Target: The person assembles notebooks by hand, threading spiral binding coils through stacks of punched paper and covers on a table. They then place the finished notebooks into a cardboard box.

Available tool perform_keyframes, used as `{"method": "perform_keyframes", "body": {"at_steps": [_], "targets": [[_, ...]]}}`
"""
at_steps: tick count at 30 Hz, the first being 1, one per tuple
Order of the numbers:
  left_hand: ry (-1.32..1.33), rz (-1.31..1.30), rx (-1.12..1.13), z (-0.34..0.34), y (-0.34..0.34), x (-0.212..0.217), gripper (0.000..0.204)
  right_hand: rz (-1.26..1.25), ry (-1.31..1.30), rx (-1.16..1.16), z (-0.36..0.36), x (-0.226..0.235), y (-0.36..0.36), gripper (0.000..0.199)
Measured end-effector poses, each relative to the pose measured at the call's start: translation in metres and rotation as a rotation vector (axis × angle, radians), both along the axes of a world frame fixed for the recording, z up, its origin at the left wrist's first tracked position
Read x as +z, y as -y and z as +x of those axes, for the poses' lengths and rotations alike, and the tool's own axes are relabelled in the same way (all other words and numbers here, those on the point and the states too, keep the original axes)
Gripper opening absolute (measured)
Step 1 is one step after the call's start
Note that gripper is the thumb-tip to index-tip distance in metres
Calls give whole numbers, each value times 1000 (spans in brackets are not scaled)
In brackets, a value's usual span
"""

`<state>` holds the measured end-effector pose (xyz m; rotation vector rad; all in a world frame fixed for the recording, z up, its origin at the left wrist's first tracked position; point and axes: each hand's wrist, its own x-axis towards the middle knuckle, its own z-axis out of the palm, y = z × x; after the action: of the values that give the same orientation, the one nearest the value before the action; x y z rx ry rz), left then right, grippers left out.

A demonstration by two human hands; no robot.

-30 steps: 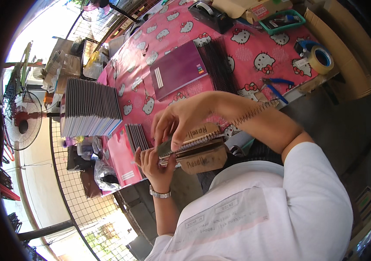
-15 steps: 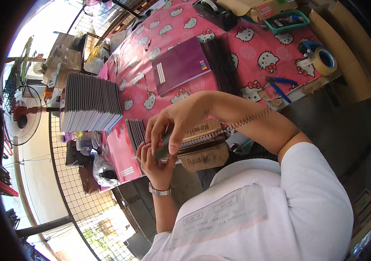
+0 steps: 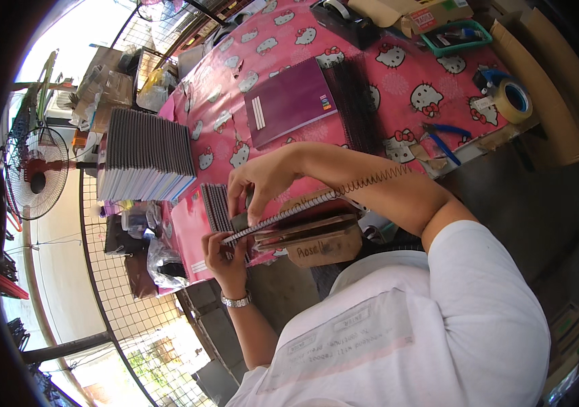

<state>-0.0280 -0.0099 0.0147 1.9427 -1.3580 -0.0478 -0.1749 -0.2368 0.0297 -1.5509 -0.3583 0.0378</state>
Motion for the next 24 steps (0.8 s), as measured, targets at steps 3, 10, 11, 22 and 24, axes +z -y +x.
{"method": "perform_keyframes", "body": {"at_steps": [3,10,11,22,24], "targets": [[52,-101,-99,2,-1,-9,32,37,16,16,-12,2,0,47],[-57,-54,-185,-8,12,-5,33,299,115,146,-34,-2,-5,48],[-109,-59,-215,-7,12,-7,33,-51,18,-59,-34,-2,-1,49],[-140,-53,-202,-1,15,-9,37,323,132,111,-31,1,-5,49],[-99,-49,-210,0,16,-10,38,-306,-55,-200,-27,-2,3,51]]}}
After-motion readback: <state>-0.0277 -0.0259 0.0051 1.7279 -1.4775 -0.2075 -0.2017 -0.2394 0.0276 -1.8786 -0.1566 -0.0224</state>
